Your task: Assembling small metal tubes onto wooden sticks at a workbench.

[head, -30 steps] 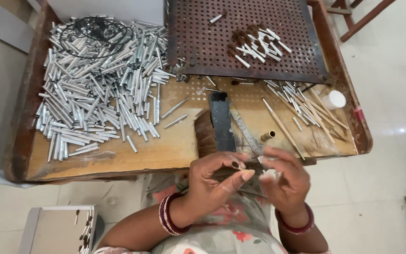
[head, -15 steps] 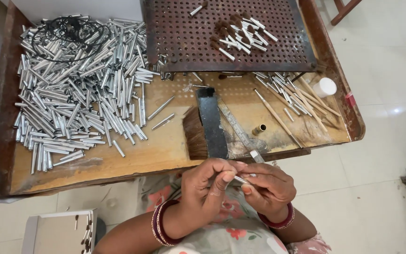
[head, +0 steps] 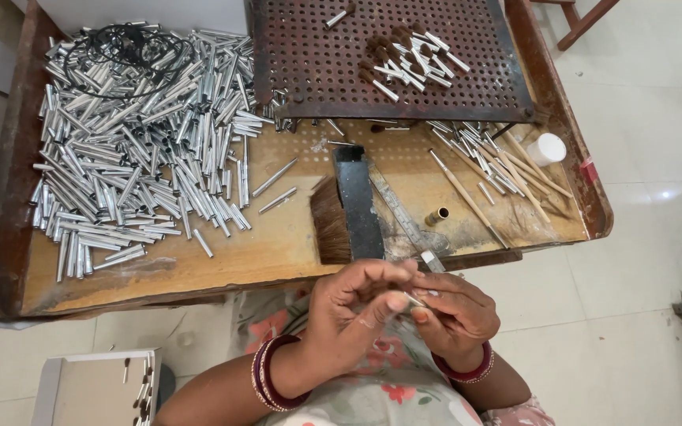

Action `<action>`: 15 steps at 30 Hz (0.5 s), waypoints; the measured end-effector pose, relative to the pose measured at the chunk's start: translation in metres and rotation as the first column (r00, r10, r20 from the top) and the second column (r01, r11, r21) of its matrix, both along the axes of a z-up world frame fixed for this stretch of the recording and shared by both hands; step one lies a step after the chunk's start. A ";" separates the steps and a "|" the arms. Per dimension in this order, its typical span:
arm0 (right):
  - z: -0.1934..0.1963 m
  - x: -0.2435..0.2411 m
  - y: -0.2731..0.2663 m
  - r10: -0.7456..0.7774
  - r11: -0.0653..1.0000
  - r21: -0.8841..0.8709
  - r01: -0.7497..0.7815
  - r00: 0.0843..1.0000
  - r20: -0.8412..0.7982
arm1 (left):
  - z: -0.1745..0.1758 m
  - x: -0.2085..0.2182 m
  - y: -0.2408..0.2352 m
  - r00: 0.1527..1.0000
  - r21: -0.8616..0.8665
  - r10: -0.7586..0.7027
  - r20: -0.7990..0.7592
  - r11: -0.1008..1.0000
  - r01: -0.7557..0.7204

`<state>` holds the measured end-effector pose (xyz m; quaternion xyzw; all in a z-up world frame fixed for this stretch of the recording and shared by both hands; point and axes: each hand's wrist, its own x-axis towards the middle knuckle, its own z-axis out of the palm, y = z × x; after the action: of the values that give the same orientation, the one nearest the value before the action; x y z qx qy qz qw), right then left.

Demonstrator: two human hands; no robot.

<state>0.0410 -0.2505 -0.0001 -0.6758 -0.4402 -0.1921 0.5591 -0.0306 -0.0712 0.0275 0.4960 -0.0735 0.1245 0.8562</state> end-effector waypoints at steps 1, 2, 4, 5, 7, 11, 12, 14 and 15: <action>-0.002 -0.001 0.000 -0.044 0.999 -0.009 0.044 0.999 0.014 | -0.003 0.002 0.001 0.999 0.040 0.004 0.039 0.999 -0.006; -0.005 -0.001 -0.001 -0.088 0.996 -0.019 0.088 0.996 0.028 | -0.006 0.004 0.001 0.997 0.079 0.007 0.079 0.997 -0.013; -0.001 -0.002 0.000 -0.093 0.992 -0.074 0.098 0.993 0.070 | -0.008 0.004 0.001 0.995 0.144 0.040 0.092 0.988 -0.053; 0.002 0.001 0.002 -0.095 0.987 -0.120 0.110 0.987 0.126 | -0.008 0.006 0.003 0.990 0.214 0.071 0.122 0.972 -0.096; 0.007 0.003 -0.001 0.001 0.987 -0.160 0.025 0.987 0.160 | -0.008 0.007 0.005 0.994 0.199 0.072 0.087 0.976 -0.088; 0.002 -0.002 -0.010 0.106 0.979 -0.178 -0.097 0.994 0.041 | -0.012 0.011 0.001 0.997 0.181 0.060 0.047 0.981 -0.067; -0.001 -0.003 -0.010 0.102 0.979 -0.180 -0.093 0.994 0.039 | -0.014 0.012 -0.001 0.997 0.178 0.056 0.045 0.982 -0.063; -0.009 -0.008 -0.012 0.025 1.000 0.023 -0.021 0.984 -0.174 | -0.018 0.014 -0.008 0.999 0.203 0.028 0.032 0.979 -0.034; -0.014 -0.008 -0.016 0.014 1.000 0.018 -0.011 0.984 -0.180 | -0.016 0.015 -0.007 1.000 0.199 0.018 0.025 0.980 -0.022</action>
<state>0.0332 -0.2662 -0.0140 -0.6828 -0.3902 -0.1305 0.6037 -0.0159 -0.0783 0.0118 0.5786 -0.0906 0.1309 0.7999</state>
